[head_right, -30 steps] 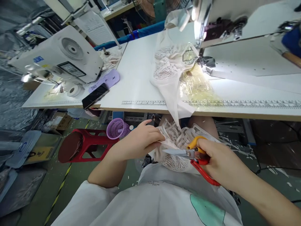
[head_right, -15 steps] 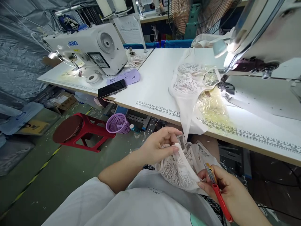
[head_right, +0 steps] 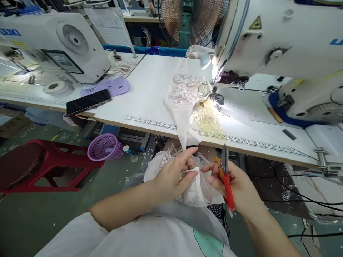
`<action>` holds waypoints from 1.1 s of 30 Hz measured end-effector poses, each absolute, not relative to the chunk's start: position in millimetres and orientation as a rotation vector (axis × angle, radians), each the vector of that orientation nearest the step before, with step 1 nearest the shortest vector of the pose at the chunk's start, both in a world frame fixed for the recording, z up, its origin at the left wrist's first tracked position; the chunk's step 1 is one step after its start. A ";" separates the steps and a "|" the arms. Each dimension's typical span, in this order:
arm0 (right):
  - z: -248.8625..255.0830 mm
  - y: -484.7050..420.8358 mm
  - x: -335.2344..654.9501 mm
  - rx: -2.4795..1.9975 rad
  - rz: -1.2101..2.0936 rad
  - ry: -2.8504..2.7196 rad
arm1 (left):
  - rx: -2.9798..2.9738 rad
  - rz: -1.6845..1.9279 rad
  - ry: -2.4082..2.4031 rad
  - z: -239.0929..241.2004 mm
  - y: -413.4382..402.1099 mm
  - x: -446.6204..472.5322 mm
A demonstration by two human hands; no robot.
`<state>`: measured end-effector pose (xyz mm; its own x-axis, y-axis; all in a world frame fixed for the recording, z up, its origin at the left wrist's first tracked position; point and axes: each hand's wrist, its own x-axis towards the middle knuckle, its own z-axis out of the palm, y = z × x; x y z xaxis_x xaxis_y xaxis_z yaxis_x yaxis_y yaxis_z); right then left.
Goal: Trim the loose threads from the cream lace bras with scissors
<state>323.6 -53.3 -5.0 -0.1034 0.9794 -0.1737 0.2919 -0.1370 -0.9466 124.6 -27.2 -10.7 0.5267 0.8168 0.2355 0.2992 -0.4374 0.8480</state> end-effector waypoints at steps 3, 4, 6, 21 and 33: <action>4.2 -41.9 314.2 -1.413 1.263 -1.459 | 1.957 0.768 0.903 -5.7 -26.5 128.7; 5.9 -39.6 310.4 -1.389 1.265 -1.427 | 1.933 0.751 0.900 -4.5 -26.0 129.8; 7.5 -36.9 304.0 -1.355 1.278 -1.355 | 1.847 0.732 0.888 -3.5 -24.6 131.3; -1.9 -32.2 299.0 -1.365 1.271 -1.218 | 1.031 0.446 0.684 -9.2 0.9 122.3; 1.3 -25.9 300.7 -1.389 1.244 -1.190 | 1.458 0.410 0.783 0.3 10.1 125.1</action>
